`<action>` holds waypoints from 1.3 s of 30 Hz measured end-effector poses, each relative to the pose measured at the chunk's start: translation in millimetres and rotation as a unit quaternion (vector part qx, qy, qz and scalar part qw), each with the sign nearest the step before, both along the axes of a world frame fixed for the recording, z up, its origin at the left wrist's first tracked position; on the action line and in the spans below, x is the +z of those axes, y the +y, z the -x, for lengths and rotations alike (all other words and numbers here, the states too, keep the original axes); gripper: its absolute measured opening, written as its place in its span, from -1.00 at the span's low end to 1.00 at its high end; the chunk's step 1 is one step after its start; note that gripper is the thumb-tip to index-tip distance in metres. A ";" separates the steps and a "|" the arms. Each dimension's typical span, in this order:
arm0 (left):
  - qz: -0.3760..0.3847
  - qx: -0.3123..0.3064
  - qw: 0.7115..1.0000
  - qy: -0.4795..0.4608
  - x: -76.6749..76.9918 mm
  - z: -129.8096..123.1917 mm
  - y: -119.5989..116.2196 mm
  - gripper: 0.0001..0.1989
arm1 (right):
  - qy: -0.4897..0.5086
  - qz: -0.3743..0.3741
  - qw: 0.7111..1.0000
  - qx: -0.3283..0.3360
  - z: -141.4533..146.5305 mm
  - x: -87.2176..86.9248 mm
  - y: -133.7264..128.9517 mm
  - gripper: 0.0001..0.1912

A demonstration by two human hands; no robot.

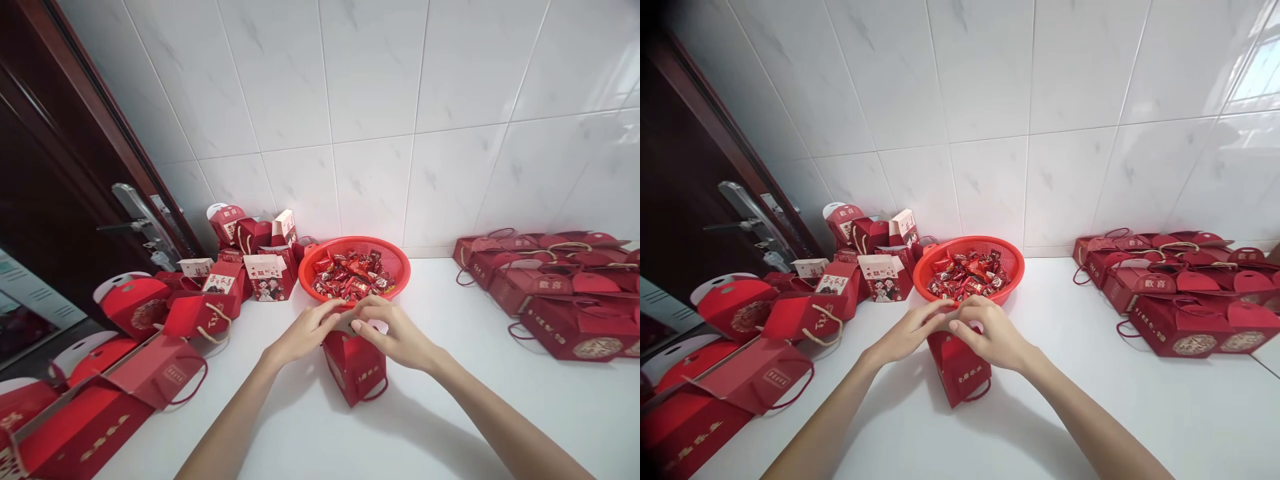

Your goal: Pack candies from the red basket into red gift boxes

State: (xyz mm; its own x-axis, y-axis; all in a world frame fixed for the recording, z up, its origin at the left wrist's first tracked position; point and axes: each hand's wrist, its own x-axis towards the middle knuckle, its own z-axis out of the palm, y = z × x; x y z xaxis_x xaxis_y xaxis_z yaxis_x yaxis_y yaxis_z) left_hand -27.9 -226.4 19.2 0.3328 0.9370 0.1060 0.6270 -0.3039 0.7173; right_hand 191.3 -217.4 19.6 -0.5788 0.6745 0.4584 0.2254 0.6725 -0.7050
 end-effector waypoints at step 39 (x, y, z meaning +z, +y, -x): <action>0.294 -0.108 0.933 -0.180 -37.1 30.3 -13.4 0.09 | -0.355 0.196 0.913 -0.050 -48.7 12.5 3.9 0.12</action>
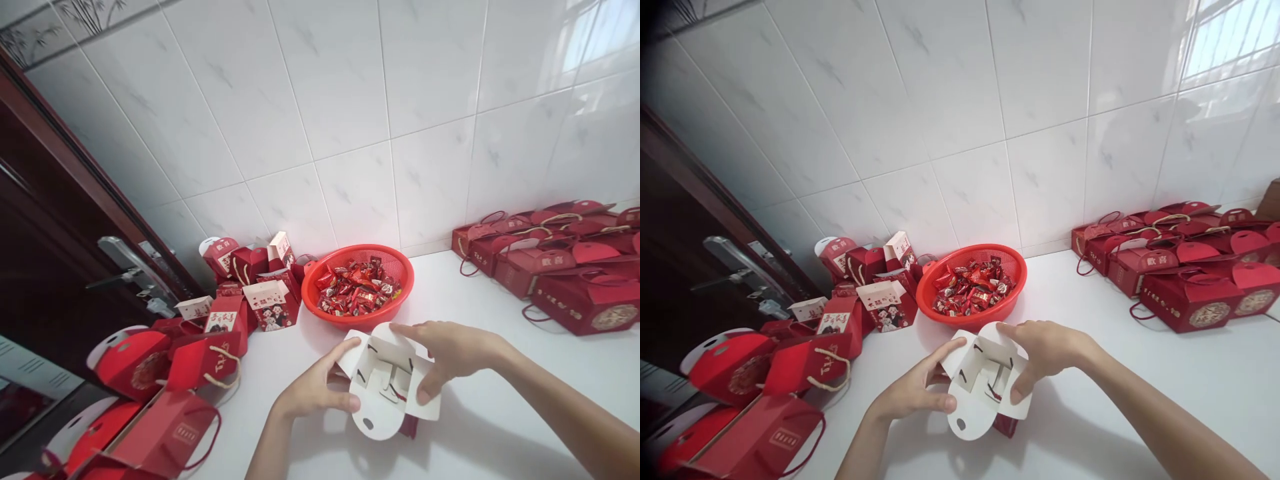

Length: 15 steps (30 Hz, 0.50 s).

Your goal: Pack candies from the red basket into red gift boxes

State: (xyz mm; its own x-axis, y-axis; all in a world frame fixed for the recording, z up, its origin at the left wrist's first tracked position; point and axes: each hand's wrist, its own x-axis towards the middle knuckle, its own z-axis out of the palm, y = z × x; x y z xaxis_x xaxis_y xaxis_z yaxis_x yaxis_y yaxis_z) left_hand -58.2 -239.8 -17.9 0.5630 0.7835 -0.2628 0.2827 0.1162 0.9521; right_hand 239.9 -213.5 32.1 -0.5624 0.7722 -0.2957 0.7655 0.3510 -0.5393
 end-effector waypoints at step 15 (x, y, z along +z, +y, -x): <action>-0.163 0.018 0.974 0.159 63.6 1.1 25.8 -0.14 | 0.307 -0.086 0.947 -0.036 -26.1 20.8 57.7 -0.59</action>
State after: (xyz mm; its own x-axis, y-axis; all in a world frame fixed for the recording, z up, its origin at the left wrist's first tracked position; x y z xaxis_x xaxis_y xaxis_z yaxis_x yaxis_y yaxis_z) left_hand -59.3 -214.1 45.7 0.4650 0.8718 -0.1541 0.5706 -0.1621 0.8051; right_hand 266.0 -155.8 52.9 -0.5320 0.8220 0.2034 0.3514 0.4328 -0.8302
